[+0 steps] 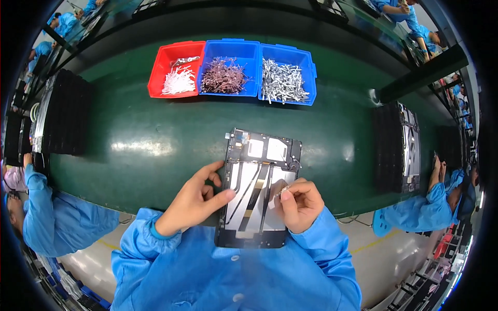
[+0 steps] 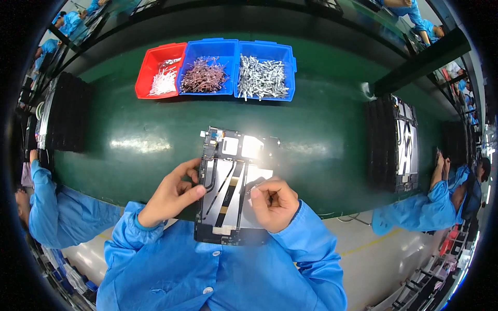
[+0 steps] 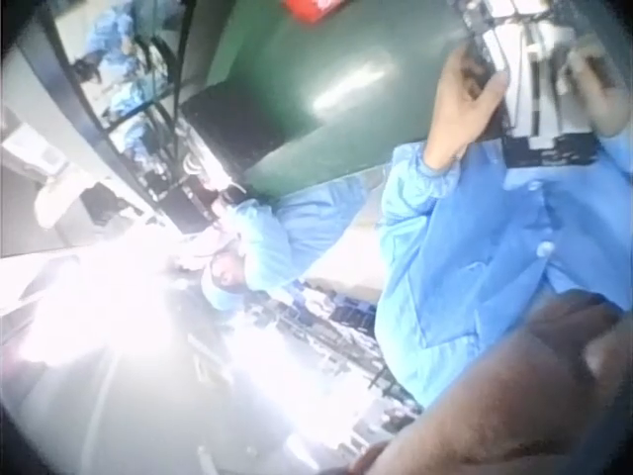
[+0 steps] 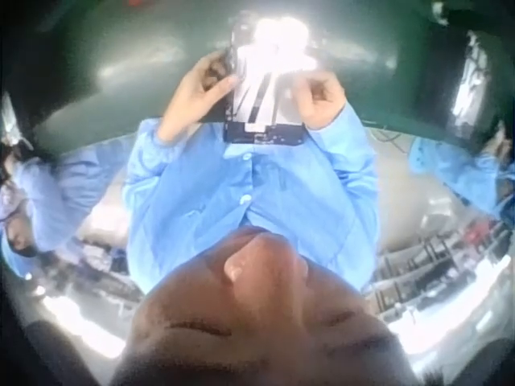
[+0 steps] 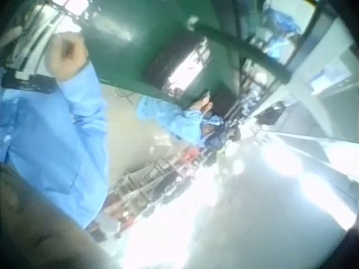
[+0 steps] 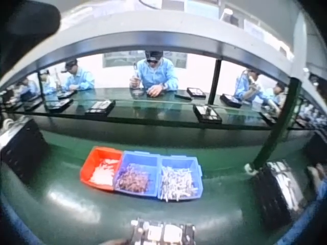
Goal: The person assembles small components into electronic device housings by hand, taking the components from plastic bins and fitting them into the housings.
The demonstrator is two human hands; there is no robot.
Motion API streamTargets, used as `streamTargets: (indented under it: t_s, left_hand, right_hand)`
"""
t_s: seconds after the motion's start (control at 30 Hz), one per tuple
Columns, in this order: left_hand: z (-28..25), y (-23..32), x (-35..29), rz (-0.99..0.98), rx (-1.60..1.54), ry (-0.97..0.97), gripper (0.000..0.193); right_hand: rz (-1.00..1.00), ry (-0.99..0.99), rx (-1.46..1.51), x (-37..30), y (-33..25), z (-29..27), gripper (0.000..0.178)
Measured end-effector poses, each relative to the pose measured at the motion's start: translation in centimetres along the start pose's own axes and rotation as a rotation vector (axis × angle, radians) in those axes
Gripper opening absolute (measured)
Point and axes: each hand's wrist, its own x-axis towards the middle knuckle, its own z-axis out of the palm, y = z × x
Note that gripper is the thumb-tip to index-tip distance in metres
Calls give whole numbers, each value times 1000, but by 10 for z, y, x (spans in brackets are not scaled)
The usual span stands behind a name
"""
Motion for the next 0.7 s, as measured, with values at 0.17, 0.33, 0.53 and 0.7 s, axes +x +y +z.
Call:
streamTargets:
  t_s: [0.17, 0.33, 0.53, 0.7]
  left_hand:
    - [8, 20, 22, -414, -495, -260, 53]
    - [17, 21, 12, -176, -472, -284, 32]
    - [-4, 52, -11, 459, -199, 110, 41]
    - [5, 44, 0, 878, 569, 470, 37]
  right_hand:
    - [73, 15, 28, 2, -2, -1, 9]
    - [163, 32, 121, 19, -30, -3, 7]
    - [11, -51, 171, 65, -97, -9, 11]
    - [-137, -206, 233, 100, -144, 26, 13]
